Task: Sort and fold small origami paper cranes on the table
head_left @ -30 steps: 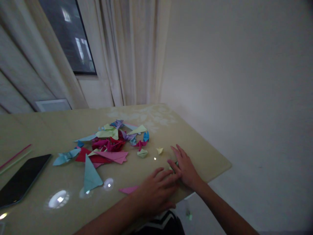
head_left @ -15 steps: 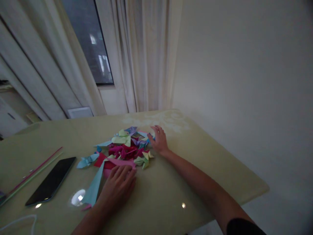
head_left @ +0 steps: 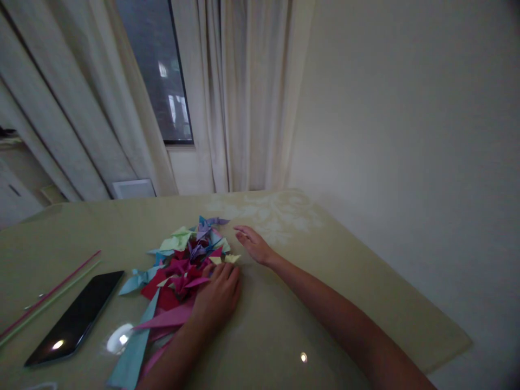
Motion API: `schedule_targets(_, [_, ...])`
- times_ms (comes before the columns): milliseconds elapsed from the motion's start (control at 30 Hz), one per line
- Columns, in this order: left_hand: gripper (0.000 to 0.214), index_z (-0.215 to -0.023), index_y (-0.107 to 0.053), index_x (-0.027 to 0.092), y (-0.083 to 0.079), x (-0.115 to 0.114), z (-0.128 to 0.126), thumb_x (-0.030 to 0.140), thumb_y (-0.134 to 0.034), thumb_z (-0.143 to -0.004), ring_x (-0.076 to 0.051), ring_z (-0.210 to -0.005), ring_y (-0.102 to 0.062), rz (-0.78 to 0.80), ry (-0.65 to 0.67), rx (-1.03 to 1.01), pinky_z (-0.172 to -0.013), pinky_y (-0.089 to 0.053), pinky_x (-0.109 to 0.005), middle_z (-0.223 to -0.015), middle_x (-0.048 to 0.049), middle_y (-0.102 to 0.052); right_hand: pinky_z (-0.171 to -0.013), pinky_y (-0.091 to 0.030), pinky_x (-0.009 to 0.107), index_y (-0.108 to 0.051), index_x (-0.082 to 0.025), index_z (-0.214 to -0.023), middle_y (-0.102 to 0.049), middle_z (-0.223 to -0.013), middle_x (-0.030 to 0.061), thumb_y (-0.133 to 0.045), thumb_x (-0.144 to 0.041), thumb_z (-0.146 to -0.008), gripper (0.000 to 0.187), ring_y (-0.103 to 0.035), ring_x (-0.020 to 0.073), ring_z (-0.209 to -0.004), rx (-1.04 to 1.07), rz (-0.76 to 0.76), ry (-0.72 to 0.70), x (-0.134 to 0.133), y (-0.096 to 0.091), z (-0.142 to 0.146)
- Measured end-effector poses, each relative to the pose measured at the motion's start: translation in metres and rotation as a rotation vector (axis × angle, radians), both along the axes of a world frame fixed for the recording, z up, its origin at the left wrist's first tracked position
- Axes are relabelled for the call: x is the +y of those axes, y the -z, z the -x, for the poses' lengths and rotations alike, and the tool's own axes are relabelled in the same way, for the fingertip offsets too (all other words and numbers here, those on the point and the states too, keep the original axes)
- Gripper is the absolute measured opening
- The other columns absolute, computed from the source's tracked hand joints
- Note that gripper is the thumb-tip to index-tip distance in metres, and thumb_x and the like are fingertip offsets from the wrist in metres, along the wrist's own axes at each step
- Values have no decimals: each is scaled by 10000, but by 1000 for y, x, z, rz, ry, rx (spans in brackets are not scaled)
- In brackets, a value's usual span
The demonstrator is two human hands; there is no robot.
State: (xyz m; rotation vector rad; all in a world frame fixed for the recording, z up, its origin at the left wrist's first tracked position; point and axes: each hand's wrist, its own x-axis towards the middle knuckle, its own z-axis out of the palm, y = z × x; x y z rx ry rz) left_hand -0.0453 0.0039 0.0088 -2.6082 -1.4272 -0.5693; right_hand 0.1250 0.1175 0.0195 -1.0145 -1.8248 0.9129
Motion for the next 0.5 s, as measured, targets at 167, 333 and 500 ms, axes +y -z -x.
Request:
schedule_targets(167, [257,-1147,-681,190,-3,13,18,162,-470,-1002,-308,-1161,-599,-78,-175,29,-1041,-449,-490,-1234,-131,-678,-1067,-512,432,-671,-219,-1313,-681,-1295,128,-500,-623,-1045,514,-657,259,-1184,-81,-34,197,-34,16,-54])
schedule_targets(333, [302,-1266,-656,168,1,26,14,277,-530,-1015,-333,-1187,-571,-168,-216,2,-1041,-458,-502,-1302,-159,-656,-892,-568,362,-671,-226,-1271,-662,-1251,108,-590,-477,-1034,354,-671,219,-1043,-108,-73,186,-64,21,-66])
schedule_targets(500, [344,-1218,-697,195,6,30,13,71,-525,-946,-315,-1148,-622,-169,-86,112,-1016,-477,-482,-1199,-125,-724,-852,-569,347,-661,-215,-1263,-628,-1282,116,-607,-427,-1021,326,-658,208,-1026,-120,-144,135,-61,18,-60])
